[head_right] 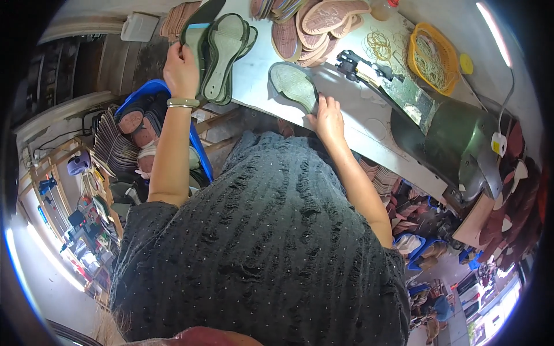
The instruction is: Assembling and sorting shoe soles and components in a manufacturing facility.
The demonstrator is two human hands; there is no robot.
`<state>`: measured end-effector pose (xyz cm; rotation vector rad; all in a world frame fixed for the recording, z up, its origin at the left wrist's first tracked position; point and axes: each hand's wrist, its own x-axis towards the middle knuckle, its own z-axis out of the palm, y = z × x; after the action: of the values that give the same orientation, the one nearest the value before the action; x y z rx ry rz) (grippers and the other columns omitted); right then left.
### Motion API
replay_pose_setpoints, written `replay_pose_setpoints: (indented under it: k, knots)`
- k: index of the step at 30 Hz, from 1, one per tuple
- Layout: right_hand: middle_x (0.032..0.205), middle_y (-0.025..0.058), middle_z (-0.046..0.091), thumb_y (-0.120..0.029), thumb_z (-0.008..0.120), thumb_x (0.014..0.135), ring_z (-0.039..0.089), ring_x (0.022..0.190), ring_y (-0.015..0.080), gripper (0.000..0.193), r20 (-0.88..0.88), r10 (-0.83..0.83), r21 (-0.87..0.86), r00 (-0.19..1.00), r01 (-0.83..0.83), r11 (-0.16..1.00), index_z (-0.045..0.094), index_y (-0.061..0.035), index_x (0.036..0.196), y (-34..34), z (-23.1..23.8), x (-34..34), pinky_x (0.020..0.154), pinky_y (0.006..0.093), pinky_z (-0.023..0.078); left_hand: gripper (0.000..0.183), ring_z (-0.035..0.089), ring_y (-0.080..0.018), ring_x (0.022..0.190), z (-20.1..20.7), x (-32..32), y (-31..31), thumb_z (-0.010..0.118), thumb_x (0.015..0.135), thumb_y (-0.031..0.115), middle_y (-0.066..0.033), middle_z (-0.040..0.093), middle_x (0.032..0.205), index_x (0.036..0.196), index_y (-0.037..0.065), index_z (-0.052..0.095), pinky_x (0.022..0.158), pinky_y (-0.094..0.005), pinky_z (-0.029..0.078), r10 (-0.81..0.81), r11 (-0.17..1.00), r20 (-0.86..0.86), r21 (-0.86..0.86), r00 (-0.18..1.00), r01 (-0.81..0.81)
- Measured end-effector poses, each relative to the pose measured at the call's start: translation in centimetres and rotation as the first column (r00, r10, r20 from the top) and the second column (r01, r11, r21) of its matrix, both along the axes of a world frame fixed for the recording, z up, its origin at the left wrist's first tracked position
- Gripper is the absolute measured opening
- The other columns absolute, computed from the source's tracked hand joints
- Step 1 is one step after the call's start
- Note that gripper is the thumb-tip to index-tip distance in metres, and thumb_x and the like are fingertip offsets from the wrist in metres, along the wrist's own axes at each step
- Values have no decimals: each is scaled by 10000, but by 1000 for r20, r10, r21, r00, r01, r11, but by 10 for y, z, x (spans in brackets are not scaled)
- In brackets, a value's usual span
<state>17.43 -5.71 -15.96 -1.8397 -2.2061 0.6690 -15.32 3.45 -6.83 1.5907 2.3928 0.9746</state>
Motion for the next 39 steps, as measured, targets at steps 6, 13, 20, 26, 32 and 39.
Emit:
replay_pose_setpoints:
  k: [6, 13, 20, 26, 32, 39]
  knots:
    - [1009, 182, 536, -170, 739, 654, 539, 942, 346, 557, -50, -31, 2, 998, 31, 1000, 518, 11, 1132, 5, -12, -1, 834, 405, 466, 549, 325, -426, 1282, -56, 33, -28, 537, 883, 283, -222, 317, 1414, 1343, 39, 364, 1014, -449, 357, -346, 929, -354, -256, 869, 266]
    - [886, 142, 573, -116, 650, 770, 597, 861, 271, 316, -497, -42, -242, 867, -92, 966, 531, -1, 1040, 9, 10, 8, 783, 349, 484, 461, 402, -388, 1230, -55, 30, -27, 542, 884, 251, -232, 400, 1354, 1275, 19, 465, 1025, -426, 340, -341, 935, -205, 26, 918, 353]
    - [936, 123, 592, -231, 696, 790, 617, 779, 224, 501, -875, -484, -470, 20, -275, 839, 477, -6, 1180, 10, 82, -20, 778, 373, 519, 679, 470, -249, 1198, 11, 125, -24, 280, 965, 530, -154, 488, 1311, 1307, -43, 406, 1041, -407, 341, 0, 891, 929, 168, -370, 421]
    - [808, 135, 604, -525, 726, 721, 610, 674, 227, 696, -874, -486, -469, 5, -275, 839, 522, 16, 1108, 10, 104, -21, 620, 363, 532, 705, 516, -261, 1146, 37, 146, -28, 263, 943, 583, -163, 520, 1283, 1341, 17, 400, 964, -414, 402, 157, 814, 699, 309, -698, 492]
    - [806, 146, 619, -471, 736, 730, 613, 639, 236, 643, -898, -439, -427, 37, -317, 847, 545, 36, 1075, 8, 110, -21, 608, 348, 522, 537, 500, -160, 687, 50, 153, -39, 312, 976, 479, -74, 630, 997, 1167, 37, 549, 637, -304, 459, 213, 839, 821, 124, -530, 530]
    - [726, 100, 610, -450, 708, 755, 608, 670, 208, 569, -909, -404, -413, 97, -328, 850, 566, 37, 1012, 5, 129, -26, 608, 326, 501, 671, 580, -149, 747, 93, 151, -51, 276, 947, 589, -81, 644, 939, 1182, 19, 542, 618, -292, 470, -38, 789, 958, 202, -283, 580]
